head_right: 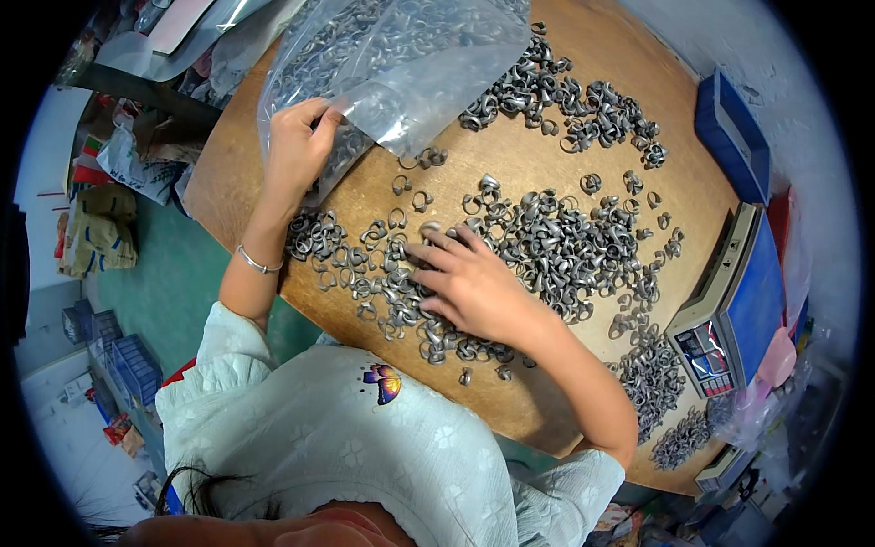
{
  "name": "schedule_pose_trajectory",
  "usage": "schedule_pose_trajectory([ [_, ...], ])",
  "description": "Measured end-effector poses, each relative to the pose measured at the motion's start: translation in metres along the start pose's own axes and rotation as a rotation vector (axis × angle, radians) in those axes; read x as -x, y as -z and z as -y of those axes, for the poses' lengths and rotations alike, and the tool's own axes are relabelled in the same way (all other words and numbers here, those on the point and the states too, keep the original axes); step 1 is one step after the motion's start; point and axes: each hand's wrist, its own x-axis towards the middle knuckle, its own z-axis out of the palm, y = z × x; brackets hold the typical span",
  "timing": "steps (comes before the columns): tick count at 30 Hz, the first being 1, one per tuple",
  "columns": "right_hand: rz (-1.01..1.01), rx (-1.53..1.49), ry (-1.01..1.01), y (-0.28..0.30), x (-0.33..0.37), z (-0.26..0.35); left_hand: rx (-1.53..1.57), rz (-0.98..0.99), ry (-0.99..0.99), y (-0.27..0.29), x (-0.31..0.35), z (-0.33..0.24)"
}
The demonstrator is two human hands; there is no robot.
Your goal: The person counts metal clips by hand on a wooden table, sorting them into small piles and then scooping the clips into a plastic bag.
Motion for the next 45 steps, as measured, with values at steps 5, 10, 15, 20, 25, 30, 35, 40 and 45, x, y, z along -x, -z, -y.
schedule_pose_trajectory([
  [5,-0.443,-0.018,-0.176,0.015,-0.034,-0.04,0.021,0.019,0.014,0.003,-0.01,-0.002],
  [10,-0.213,0.237,-0.128,-0.007,-0.053,-0.046,0.159,-0.121,-0.069,-0.002,-0.017,0.004],
  [15,-0.059,0.138,-0.034,0.0,-0.018,-0.013,0.158,-0.117,0.035,-0.001,-0.017,0.006],
  [20,-0.549,-0.024,-0.114,0.038,-0.026,-0.075,0.222,-0.143,0.065,-0.007,-0.019,0.014],
  [25,-0.437,0.572,-0.513,0.036,-0.045,-0.141,0.19,-0.143,0.07,-0.008,-0.019,0.021],
  [30,-0.253,0.296,-0.438,0.026,-0.007,-0.1,0.203,-0.107,0.134,-0.007,-0.019,0.018],
  [35,-0.274,0.317,-0.39,0.019,0.014,-0.053,0.146,-0.069,0.119,-0.003,-0.019,0.02],
  [40,-0.108,0.413,-0.445,-0.007,0.022,0.0,0.097,0.083,0.095,0.01,-0.019,0.01],
  [45,-0.179,0.302,-0.458,-0.03,0.024,0.038,0.085,0.161,0.032,0.043,0.005,-0.009],
])
